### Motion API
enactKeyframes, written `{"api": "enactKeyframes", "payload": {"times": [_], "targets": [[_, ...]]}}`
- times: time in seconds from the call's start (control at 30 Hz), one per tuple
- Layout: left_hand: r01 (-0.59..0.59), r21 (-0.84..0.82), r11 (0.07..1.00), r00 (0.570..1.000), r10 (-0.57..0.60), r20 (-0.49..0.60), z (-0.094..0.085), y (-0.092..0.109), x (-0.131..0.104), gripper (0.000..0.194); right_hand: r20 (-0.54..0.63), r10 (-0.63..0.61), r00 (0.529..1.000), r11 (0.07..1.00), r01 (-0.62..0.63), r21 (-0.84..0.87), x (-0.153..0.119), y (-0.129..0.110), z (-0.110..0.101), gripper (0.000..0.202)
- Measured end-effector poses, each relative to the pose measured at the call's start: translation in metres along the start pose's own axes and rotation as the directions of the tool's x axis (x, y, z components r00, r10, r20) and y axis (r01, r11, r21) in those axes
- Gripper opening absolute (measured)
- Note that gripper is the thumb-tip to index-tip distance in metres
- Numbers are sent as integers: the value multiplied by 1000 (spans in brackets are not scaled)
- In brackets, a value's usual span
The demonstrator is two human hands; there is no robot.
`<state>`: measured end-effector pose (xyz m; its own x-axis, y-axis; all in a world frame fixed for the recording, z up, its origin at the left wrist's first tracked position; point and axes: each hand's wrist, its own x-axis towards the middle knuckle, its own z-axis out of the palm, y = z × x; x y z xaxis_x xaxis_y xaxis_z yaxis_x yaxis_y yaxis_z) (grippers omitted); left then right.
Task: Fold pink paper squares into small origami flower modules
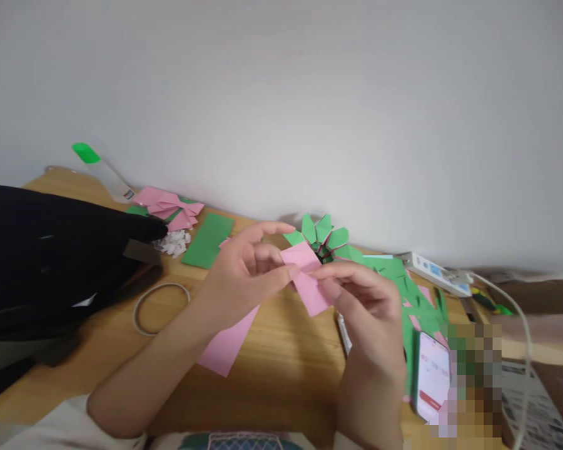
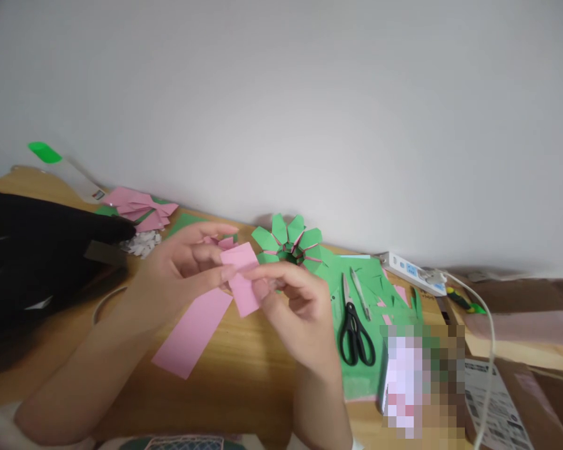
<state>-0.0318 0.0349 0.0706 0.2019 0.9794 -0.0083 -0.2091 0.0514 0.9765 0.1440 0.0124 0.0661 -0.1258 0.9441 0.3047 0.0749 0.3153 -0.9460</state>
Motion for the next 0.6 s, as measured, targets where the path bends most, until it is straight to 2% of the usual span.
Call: {"api": "enactKeyframes", "payload": {"times": [0.07, 0.17, 0.27, 0.43, 0.6], "targets": [[-13, 3, 1000, 1000, 13, -18, -2, 1, 0, 36, 129, -71, 989, 997, 74, -17, 0, -4, -4, 30], [-15, 7, 1000, 1000, 15, -7, -3, 3, -1, 30, 293, -195, 936, 976, 214, -34, 1, -7, -7, 50], [-22, -20, 1000, 1000, 23, 18, -3, 4, -3, 26, 257, -268, 929, 948, 301, -100, 3, -5, -5, 54], [-4, -105, 994, 997, 12, 73, 0, 7, -7, 25, 162, -318, 934, 931, 340, -135, 4, -1, -2, 41], [12, -60, 998, 989, -3, 148, -4, 7, -12, 27, 146, -355, 924, 918, 373, -132, 5, -3, -1, 36]]}}
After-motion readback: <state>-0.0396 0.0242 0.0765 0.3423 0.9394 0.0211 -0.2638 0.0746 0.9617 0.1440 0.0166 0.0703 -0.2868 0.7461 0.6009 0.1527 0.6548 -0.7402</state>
